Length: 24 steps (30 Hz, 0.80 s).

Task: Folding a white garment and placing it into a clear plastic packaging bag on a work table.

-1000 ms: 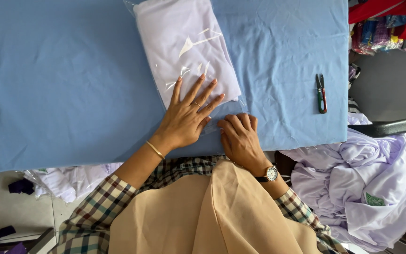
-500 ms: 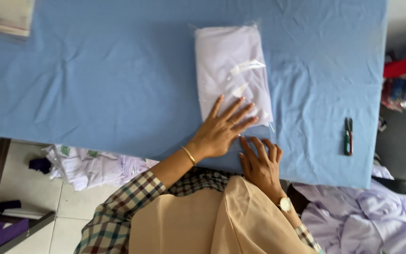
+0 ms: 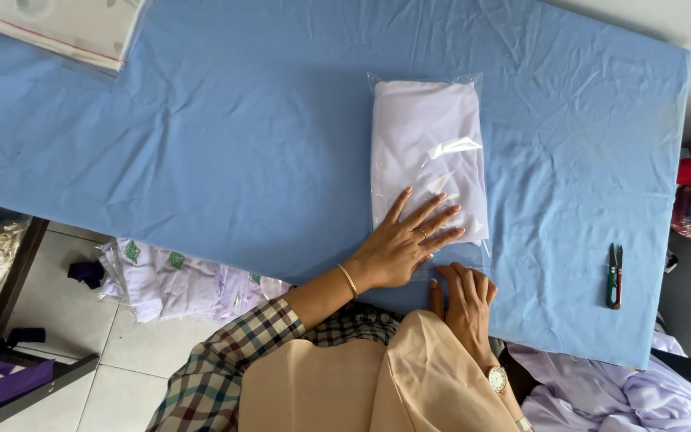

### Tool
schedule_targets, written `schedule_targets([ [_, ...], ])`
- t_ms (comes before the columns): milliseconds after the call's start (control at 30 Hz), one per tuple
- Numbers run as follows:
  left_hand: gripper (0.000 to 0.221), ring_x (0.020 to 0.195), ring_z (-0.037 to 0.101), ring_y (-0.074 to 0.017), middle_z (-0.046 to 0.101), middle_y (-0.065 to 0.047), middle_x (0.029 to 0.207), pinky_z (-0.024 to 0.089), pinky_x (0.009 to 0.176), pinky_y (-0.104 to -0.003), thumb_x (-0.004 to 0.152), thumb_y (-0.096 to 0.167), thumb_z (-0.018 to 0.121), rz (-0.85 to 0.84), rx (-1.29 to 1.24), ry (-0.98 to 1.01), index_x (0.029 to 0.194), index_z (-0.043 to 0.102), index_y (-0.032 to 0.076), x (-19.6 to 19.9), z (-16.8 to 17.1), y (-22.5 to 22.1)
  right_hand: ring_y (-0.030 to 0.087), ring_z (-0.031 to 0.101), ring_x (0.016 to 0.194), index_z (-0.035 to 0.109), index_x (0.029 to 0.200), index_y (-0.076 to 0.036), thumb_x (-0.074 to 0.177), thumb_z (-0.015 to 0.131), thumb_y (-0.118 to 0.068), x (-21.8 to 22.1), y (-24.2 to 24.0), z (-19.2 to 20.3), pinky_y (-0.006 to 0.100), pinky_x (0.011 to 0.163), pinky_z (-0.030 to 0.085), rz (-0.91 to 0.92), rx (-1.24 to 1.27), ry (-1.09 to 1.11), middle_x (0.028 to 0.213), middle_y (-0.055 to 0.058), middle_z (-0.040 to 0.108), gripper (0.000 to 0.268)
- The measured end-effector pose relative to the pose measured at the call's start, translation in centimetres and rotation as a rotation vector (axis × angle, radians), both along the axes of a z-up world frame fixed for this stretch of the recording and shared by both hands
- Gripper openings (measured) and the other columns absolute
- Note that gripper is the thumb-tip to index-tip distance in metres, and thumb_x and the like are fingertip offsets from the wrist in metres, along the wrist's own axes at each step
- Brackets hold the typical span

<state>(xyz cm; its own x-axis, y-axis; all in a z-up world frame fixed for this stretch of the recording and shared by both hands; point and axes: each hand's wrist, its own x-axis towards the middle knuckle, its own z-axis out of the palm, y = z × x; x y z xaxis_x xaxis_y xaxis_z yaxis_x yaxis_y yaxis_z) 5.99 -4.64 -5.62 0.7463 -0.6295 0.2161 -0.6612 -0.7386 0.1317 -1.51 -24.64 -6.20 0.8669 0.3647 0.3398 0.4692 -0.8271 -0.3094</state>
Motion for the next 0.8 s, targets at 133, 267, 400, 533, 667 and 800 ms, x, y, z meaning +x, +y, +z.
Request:
schedule_targets([
  [133,0.065,0.160,0.009,-0.0328,0.013,-0.004,0.172,0.006,0.127,-0.066,0.104,0.034,0.054,0.005,0.021,-0.006,0.163,0.027,0.030,0.0,-0.1,-0.1,0.030,0.054,0.099,0.065,0.114,-0.010,0.103,0.058,-0.018,0.3,0.4,0.4,0.044,0.093,0.038,-0.021,-0.034,0.016,0.110,0.007,0.063,0.016],
  [267,0.067,0.159,0.011,-0.0332,0.016,-0.004,0.172,0.007,0.127,-0.065,0.103,0.036,0.058,0.004,0.012,-0.020,0.163,0.028,0.030,0.0,0.1,0.0,0.033,0.050,0.113,0.064,0.109,-0.011,0.101,0.058,-0.018,0.0,0.3,0.7,0.047,0.097,0.036,-0.008,-0.070,-0.024,0.123,0.006,0.060,0.013],
  [400,0.067,0.160,0.010,-0.0325,0.015,-0.003,0.172,0.005,0.127,-0.065,0.103,0.035,0.057,0.005,0.015,-0.010,0.163,0.028,0.031,-0.1,0.1,0.0,0.032,0.055,0.108,0.063,0.109,-0.006,0.101,0.059,-0.014,0.2,-0.1,0.8,0.047,0.102,0.038,0.077,-0.059,-0.035,0.121,0.010,0.062,0.013],
  [533,0.066,0.160,0.008,-0.0323,0.013,-0.004,0.172,0.006,0.127,-0.065,0.103,0.034,0.056,0.005,0.021,0.003,0.163,0.028,0.030,0.0,0.0,0.0,0.032,0.054,0.103,0.063,0.119,-0.008,0.101,0.058,-0.015,0.1,0.0,0.8,0.046,0.098,0.038,0.064,-0.072,-0.007,0.120,0.010,0.062,0.020],
  [667,0.066,0.160,0.007,-0.0321,0.011,-0.003,0.173,0.005,0.127,-0.065,0.104,0.035,0.054,0.004,0.046,0.002,0.164,0.025,0.031,0.0,0.1,0.0,0.031,0.053,0.101,0.063,0.109,-0.009,0.100,0.057,-0.015,0.2,0.1,0.9,0.045,0.095,0.038,0.044,-0.063,0.013,0.114,0.007,0.062,0.012],
  [800,0.068,0.160,0.009,-0.0330,0.012,-0.004,0.172,0.006,0.127,-0.066,0.103,0.034,0.057,-0.002,0.026,-0.003,0.164,0.026,0.030,0.0,-0.1,0.0,0.033,0.050,0.103,0.062,0.110,-0.009,0.100,0.059,-0.014,0.1,0.1,0.8,0.047,0.095,0.038,0.035,-0.076,-0.013,0.118,0.007,0.059,0.012],
])
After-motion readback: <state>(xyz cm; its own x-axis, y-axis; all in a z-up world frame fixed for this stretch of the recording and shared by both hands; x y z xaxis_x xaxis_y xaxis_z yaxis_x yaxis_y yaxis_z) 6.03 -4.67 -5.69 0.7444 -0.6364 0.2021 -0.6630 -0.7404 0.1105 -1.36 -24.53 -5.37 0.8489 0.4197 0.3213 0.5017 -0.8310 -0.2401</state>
